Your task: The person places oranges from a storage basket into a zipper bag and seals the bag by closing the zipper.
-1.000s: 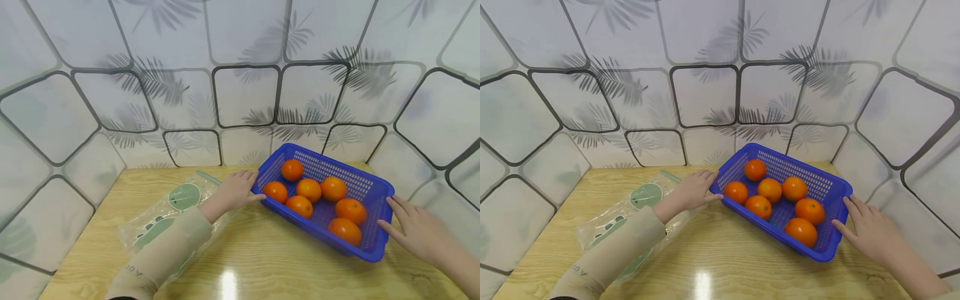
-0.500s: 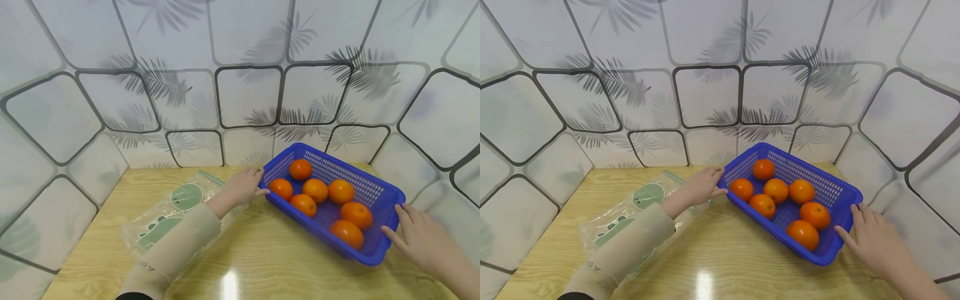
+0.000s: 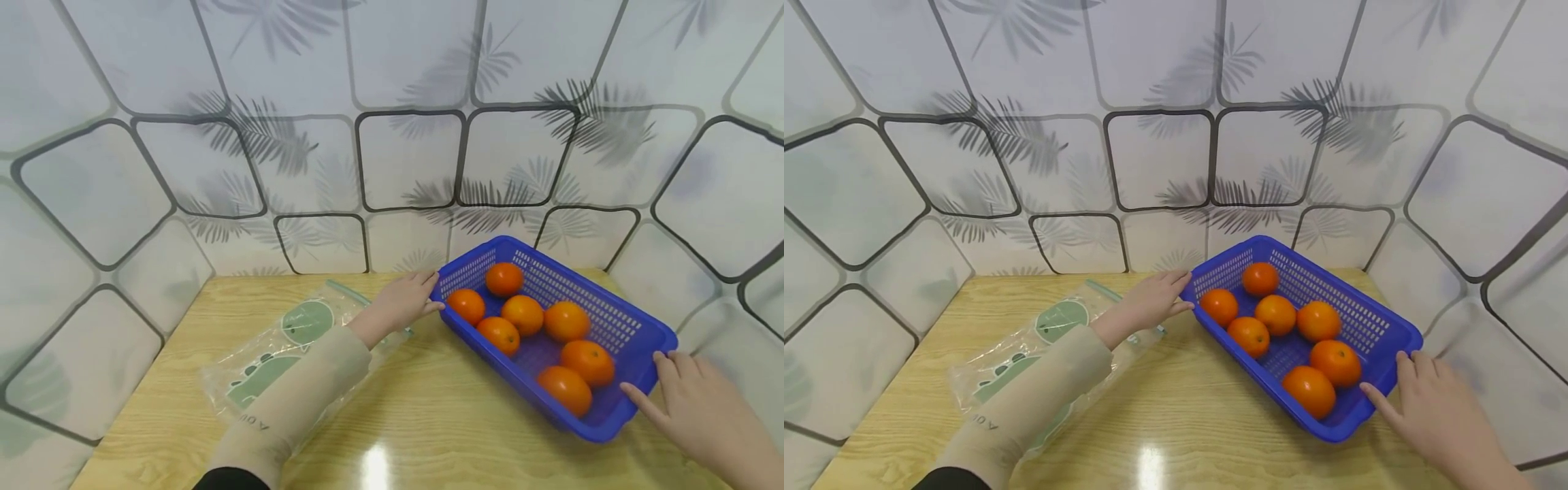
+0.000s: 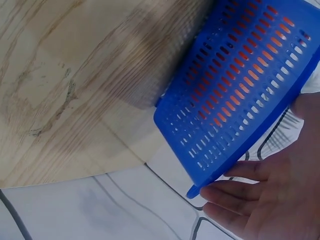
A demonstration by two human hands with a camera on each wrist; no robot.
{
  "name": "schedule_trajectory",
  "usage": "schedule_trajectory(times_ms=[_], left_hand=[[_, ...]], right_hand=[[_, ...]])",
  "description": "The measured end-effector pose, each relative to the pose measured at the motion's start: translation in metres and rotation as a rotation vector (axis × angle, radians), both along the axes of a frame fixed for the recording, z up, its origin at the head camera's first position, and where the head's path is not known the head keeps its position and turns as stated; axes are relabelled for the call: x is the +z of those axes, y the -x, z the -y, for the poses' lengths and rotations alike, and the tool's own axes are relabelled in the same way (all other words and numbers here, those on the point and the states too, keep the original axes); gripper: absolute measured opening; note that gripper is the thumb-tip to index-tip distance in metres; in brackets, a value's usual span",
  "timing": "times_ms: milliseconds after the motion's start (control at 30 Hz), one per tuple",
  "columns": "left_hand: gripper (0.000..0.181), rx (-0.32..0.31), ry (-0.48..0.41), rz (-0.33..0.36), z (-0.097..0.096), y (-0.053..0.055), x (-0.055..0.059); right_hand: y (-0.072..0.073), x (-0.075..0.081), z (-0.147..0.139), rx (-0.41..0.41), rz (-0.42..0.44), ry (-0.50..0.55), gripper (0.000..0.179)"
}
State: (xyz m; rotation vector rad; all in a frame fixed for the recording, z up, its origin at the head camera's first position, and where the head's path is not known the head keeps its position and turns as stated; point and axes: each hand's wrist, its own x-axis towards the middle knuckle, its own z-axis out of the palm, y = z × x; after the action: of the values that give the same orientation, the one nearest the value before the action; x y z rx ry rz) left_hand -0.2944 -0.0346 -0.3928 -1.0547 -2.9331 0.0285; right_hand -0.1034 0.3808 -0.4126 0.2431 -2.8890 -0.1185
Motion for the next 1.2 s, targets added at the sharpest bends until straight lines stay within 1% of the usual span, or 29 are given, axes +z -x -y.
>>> schedule_trajectory(times_ms=[100, 200, 267, 300, 433, 567, 600, 700, 767, 833, 967, 1100, 1133, 1200], left_hand=[[0.07, -0.005, -0.006, -0.017, -0.003, 0.004, 0.0], [0.069, -0.005, -0.005, -0.022, -0.005, 0.007, 0.001], [0.069, -0.005, 0.001, -0.02, -0.007, 0.011, 0.001], [0.069, -0.01, 0.008, -0.021, -0.008, 0.013, 0.001], [0.071, -0.039, 0.05, -0.022, -0.011, 0.021, 0.002], [0.074, -0.053, 0.074, -0.003, -0.012, 0.027, 0.004], [0.075, -0.054, 0.071, 0.005, -0.012, 0.029, 0.004], [0.075, -0.056, 0.065, 0.025, -0.012, 0.032, 0.005], [0.075, -0.062, 0.056, 0.034, -0.012, 0.033, 0.005], [0.074, -0.064, 0.053, 0.034, -0.014, 0.034, 0.007], [0.072, -0.064, 0.068, 0.006, -0.018, 0.035, 0.011], [0.069, -0.052, 0.099, -0.017, -0.021, 0.034, 0.013], [0.068, -0.048, 0.104, -0.022, -0.022, 0.034, 0.012], [0.067, -0.037, 0.109, -0.024, -0.023, 0.034, 0.011]], right_hand=[[-0.003, 0.003, 0.002, -0.013, 0.027, -0.014, 0.088], [-0.006, 0.004, 0.004, -0.01, 0.01, -0.008, 0.087], [-0.008, 0.005, 0.005, -0.014, 0.016, -0.006, 0.088], [-0.009, 0.005, 0.005, -0.013, 0.015, -0.002, 0.089], [-0.014, 0.006, 0.006, -0.026, 0.067, 0.004, 0.094], [-0.019, 0.005, 0.006, -0.024, 0.085, -0.011, 0.099], [-0.02, 0.004, 0.007, -0.02, 0.08, -0.012, 0.099], [-0.023, 0.001, 0.007, 0.011, 0.014, 0.001, 0.1], [-0.025, 0.001, 0.008, 0.028, -0.014, 0.012, 0.101], [-0.026, 0.003, 0.009, 0.037, -0.022, 0.009, 0.101], [-0.028, 0.009, 0.018, 0.006, 0.068, -0.055, 0.101], [-0.029, 0.012, 0.03, -0.044, 0.157, -0.134, 0.086], [-0.029, 0.013, 0.032, -0.054, 0.172, -0.149, 0.083], [-0.029, 0.014, 0.035, -0.056, 0.166, -0.16, 0.077]])
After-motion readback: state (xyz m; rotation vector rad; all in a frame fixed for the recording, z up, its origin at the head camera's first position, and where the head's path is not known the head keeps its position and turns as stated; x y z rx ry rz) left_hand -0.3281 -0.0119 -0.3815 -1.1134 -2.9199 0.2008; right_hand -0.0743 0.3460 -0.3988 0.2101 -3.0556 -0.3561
